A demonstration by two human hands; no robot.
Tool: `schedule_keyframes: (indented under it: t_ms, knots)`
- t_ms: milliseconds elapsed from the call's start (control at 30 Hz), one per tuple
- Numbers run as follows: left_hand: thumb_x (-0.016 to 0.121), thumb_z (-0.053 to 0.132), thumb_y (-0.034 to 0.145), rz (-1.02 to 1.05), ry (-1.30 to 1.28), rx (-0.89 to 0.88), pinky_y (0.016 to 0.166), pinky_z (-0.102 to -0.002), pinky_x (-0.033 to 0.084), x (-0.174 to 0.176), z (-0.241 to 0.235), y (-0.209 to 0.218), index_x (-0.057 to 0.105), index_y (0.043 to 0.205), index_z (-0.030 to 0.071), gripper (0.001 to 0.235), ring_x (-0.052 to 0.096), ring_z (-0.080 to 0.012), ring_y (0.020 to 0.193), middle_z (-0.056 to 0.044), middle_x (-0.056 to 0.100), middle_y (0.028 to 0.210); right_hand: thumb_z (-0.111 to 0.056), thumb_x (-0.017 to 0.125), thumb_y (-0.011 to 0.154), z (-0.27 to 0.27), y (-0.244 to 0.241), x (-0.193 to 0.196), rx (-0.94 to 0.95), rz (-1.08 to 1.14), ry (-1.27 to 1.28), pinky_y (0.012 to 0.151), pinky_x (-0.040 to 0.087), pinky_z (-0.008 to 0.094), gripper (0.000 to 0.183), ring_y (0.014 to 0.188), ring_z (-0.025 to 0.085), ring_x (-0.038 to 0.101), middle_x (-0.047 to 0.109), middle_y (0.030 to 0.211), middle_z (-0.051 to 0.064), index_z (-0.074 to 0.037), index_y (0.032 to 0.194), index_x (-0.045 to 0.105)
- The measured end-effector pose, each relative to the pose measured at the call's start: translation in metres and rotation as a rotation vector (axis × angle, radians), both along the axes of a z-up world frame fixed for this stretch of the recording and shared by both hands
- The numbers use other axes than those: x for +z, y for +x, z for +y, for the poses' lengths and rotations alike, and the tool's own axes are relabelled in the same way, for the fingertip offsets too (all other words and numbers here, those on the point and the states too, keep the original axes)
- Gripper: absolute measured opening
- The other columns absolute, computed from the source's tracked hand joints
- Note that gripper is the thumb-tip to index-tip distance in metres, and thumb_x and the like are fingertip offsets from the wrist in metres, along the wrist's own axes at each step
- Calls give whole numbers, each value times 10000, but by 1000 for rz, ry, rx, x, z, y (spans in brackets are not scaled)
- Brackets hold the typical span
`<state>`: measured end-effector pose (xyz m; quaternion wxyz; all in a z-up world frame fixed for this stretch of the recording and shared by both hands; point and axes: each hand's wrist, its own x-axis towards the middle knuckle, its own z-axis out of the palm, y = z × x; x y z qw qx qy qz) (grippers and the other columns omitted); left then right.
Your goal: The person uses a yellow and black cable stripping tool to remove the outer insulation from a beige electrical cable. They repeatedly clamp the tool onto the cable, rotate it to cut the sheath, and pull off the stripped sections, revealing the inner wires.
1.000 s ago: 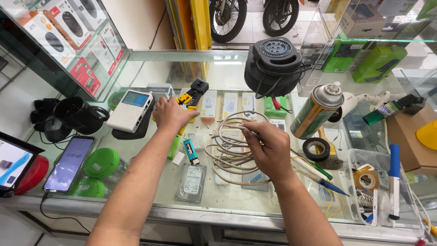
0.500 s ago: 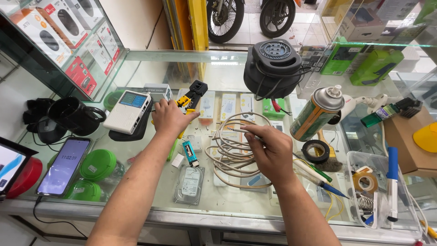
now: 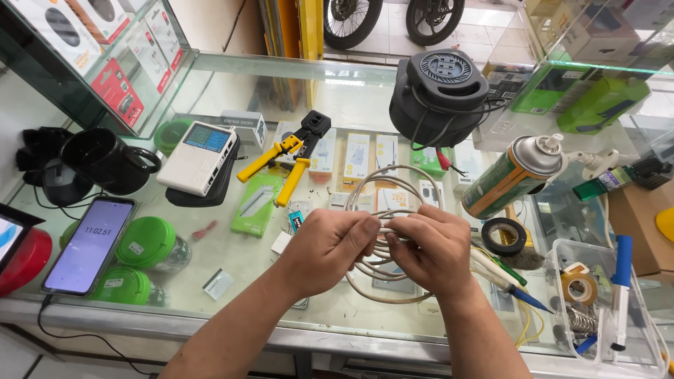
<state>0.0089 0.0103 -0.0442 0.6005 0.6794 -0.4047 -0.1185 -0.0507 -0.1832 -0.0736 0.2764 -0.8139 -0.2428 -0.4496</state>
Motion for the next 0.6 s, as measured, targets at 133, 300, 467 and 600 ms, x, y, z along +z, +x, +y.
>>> schedule_keyframes:
  t_ms: [133, 300, 467, 600]
  knots:
    - [476, 270, 1071, 38, -60, -7, 497, -254, 511, 2, 0, 1, 632, 657, 125, 465, 601, -135, 452, -35, 588, 475, -115, 712, 884, 1, 0, 1, 0, 9, 2, 433, 474, 281, 55, 452, 180, 492, 592, 535, -1, -124, 907, 761]
    - [521, 266, 1049, -84, 31, 70, 554, -296, 498, 1, 1, 3, 646, 760, 104, 354, 533, -166, 548, -54, 581, 516, -82, 665, 886, 1, 2, -3, 10, 14, 38, 435, 468, 291, 108, 447, 199, 477, 566, 527, -13, -145, 876, 753]
    - [552, 250, 1034, -177, 47, 103, 570, -335, 535, 9, 2, -3, 666, 828, 88, 286, 602, -238, 570, -109, 610, 586, -34, 642, 863, 5, 0, 2, 76, 62, 120, 413, 458, 284, 152, 410, 175, 445, 551, 488, -14, -123, 853, 765]
    - [559, 207, 1030, -284, 6, 133, 561, -320, 559, 8, 0, -6, 668, 876, 75, 230, 637, -242, 585, -106, 616, 632, -4, 635, 858, 6, 1, 2, 131, 107, 207, 409, 455, 264, 178, 398, 145, 437, 553, 467, -22, -106, 852, 781]
